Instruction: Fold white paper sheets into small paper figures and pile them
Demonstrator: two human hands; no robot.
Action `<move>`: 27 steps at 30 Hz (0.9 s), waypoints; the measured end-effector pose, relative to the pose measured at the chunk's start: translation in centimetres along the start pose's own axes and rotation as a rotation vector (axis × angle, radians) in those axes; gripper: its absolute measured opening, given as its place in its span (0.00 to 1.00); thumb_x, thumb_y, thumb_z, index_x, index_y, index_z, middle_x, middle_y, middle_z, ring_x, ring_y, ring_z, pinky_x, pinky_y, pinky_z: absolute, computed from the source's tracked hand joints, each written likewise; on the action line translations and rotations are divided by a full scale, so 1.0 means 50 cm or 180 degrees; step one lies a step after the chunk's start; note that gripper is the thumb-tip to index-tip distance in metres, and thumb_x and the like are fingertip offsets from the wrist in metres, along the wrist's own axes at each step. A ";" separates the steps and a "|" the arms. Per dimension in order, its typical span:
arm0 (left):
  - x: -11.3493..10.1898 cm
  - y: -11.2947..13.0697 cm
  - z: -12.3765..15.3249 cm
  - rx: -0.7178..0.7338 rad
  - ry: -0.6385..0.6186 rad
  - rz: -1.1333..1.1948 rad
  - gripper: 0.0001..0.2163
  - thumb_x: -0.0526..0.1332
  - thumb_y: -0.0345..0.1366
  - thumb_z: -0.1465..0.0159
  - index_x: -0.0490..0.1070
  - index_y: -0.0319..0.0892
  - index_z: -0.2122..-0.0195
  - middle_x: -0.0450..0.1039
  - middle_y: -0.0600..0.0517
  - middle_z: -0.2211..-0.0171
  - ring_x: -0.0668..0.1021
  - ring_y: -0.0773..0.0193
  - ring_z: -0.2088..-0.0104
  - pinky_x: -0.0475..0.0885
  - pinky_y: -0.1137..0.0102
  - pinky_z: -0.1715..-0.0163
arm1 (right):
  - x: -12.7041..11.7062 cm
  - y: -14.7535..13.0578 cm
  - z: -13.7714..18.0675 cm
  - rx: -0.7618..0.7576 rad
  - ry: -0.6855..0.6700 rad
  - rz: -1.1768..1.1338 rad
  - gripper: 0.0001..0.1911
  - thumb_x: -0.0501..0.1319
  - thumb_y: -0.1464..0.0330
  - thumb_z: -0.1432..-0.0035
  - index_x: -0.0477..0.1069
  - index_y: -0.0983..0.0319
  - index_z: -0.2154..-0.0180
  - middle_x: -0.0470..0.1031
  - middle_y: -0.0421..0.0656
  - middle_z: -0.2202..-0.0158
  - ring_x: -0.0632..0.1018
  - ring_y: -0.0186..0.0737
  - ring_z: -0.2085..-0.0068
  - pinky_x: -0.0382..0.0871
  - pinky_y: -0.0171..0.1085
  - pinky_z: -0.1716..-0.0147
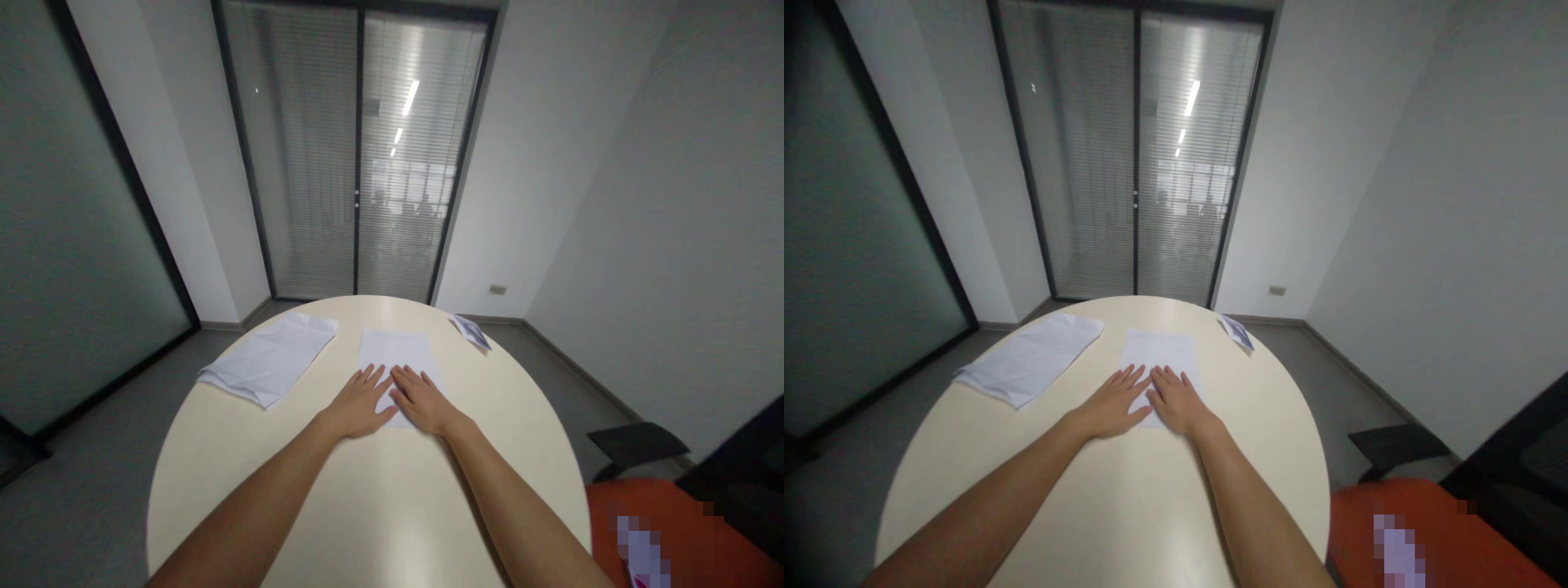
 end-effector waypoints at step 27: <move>-0.010 0.006 0.008 0.0327 -0.0220 0.0187 0.36 0.53 0.60 0.34 0.50 0.50 0.29 0.42 0.47 0.27 0.46 0.46 0.28 0.45 0.51 0.31 | -0.006 0.071 0.000 0.0320 -0.0028 0.0037 0.37 0.45 0.51 0.31 0.49 0.65 0.29 0.45 0.49 0.27 0.46 0.50 0.27 0.41 0.52 0.31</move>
Point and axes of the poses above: each hand's wrist, its own z-axis away from the middle knuckle, its own x-axis out of the palm, y = z × x, the point moved 7 cm from there along -z, towards the middle knuckle
